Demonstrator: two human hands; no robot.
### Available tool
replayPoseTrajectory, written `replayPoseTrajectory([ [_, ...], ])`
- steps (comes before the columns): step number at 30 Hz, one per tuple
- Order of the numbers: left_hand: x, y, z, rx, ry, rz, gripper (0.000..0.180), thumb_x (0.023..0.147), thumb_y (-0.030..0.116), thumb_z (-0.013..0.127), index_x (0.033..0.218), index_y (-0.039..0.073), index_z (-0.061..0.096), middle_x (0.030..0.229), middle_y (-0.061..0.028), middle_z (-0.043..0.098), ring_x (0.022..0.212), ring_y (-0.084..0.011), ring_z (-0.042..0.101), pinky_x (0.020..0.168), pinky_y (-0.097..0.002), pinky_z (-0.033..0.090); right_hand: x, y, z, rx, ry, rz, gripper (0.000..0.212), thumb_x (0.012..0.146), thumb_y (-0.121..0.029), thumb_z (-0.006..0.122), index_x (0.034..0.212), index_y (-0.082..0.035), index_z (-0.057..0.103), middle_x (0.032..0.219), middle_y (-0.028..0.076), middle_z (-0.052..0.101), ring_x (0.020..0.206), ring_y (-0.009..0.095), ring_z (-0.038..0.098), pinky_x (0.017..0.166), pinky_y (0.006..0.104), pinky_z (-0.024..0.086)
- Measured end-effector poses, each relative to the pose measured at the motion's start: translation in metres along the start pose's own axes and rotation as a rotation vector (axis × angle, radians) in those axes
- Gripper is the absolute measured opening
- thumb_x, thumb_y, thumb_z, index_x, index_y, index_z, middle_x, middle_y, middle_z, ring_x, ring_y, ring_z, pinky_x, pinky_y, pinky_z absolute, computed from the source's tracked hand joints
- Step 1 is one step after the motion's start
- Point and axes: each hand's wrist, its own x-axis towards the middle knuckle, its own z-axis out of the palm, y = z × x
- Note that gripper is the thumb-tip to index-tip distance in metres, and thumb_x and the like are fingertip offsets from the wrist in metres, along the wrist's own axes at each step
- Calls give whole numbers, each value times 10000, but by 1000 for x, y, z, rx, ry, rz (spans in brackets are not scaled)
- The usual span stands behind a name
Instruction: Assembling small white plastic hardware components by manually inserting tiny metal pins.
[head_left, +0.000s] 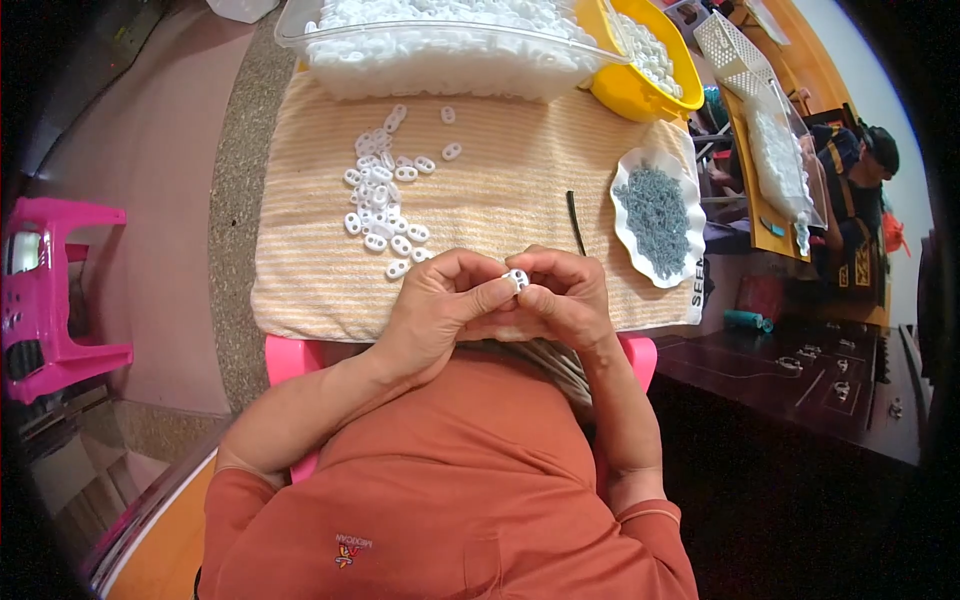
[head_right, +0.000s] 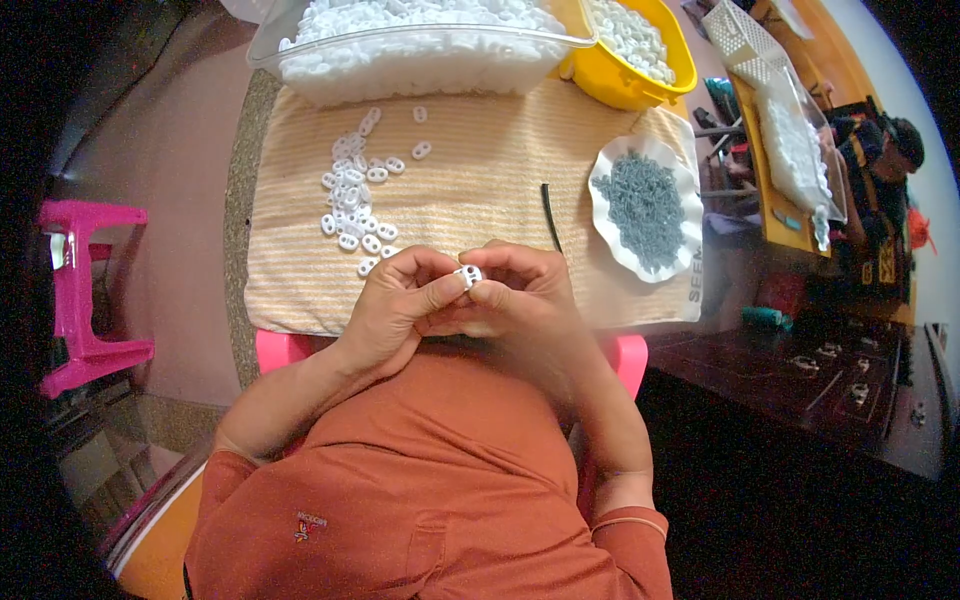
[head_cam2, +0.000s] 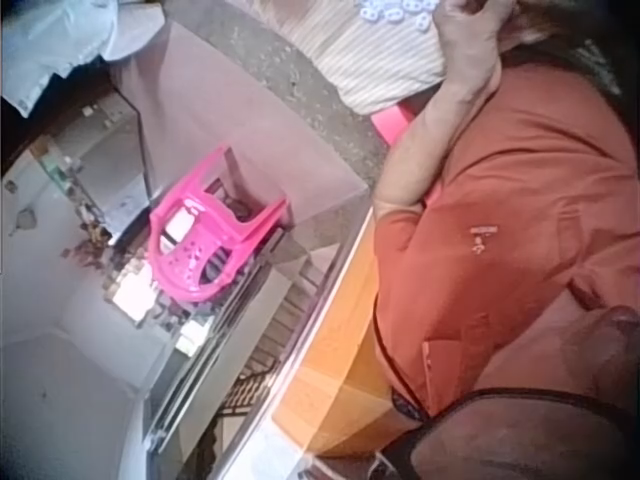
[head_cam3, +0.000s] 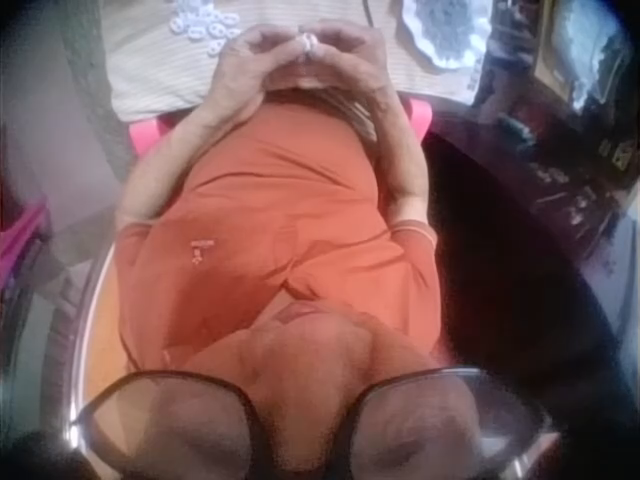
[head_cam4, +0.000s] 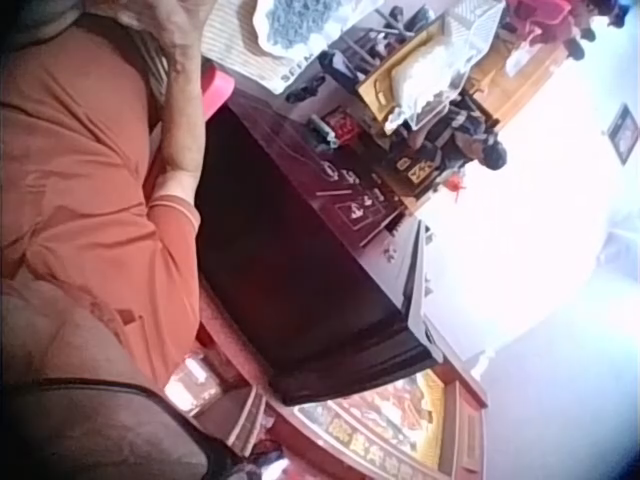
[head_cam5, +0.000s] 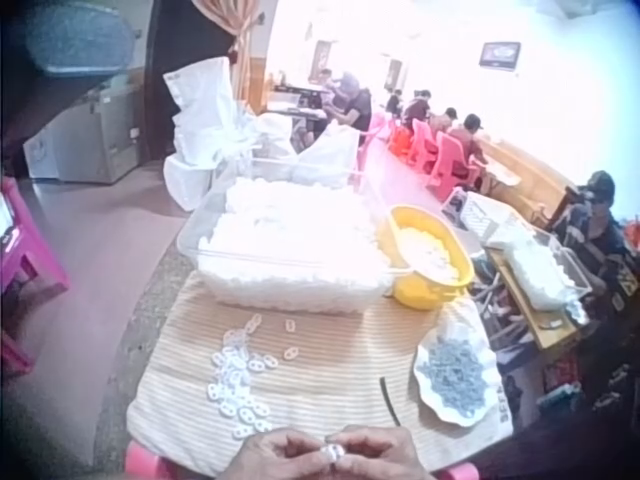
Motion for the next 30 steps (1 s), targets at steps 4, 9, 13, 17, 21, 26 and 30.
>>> replayPoseTrajectory([
  [4, 1, 1, -1, -22, -38, -5, 132, 877, 80, 670, 976, 32, 598, 888, -21, 636, 808, -78, 619, 714, -223, 550, 3, 3, -4, -128, -34, -122, 279, 826, -54, 708, 1086, 28, 650, 995, 92, 598, 891, 140, 587, 775, 253, 472],
  [9, 1, 2, -3, -50, -77, -4, 110, 879, 73, 667, 936, 42, 578, 883, -16, 628, 797, -73, 611, 706, -210, 531, 4, 5, -2, -160, -43, -200, 264, 812, -66, 719, 1064, 0, 673, 1044, 103, 563, 929, 150, 551, 792, 243, 448],
  [13, 1, 0, -5, -62, -124, 7, 90, 885, 62, 658, 899, 46, 570, 861, -20, 629, 779, -68, 602, 697, -203, 516, 4, 3, 3, -167, -46, -240, 257, 808, -71, 723, 1052, -2, 678, 1043, 111, 564, 919, 151, 548, 795, 244, 444],
  [17, -2, 3, -1, -66, -134, 26, 85, 886, 58, 656, 892, 43, 572, 847, -26, 633, 771, -70, 607, 695, -204, 519, 2, 3, 4, -239, -60, -279, 269, 810, -73, 722, 1064, 2, 670, 1048, 122, 569, 913, 148, 548, 788, 245, 443],
  [21, -5, 8, 2, -71, -163, 37, 83, 885, 57, 656, 884, 39, 574, 855, -39, 642, 783, -83, 625, 715, -215, 533, 1, 3, 7, -297, -54, -328, 280, 816, -71, 716, 1080, 7, 661, 1045, 125, 574, 898, 137, 542, 779, 244, 444],
  [26, -3, 4, 0, -43, -156, 60, 78, 886, 58, 653, 887, 36, 578, 859, -50, 647, 801, -101, 639, 741, -228, 544, 1, 3, 8, -346, -80, -362, 280, 820, -73, 716, 1081, 8, 658, 1058, 127, 576, 881, 128, 538, 776, 240, 442],
  [30, 1, 5, 0, -45, -170, 35, 79, 884, 59, 656, 888, 31, 583, 858, -45, 644, 793, -94, 630, 729, -230, 537, 0, 0, 3, -373, -63, -312, 274, 822, -74, 719, 1072, 15, 650, 1064, 124, 580, 886, 123, 540, 783, 248, 444],
])
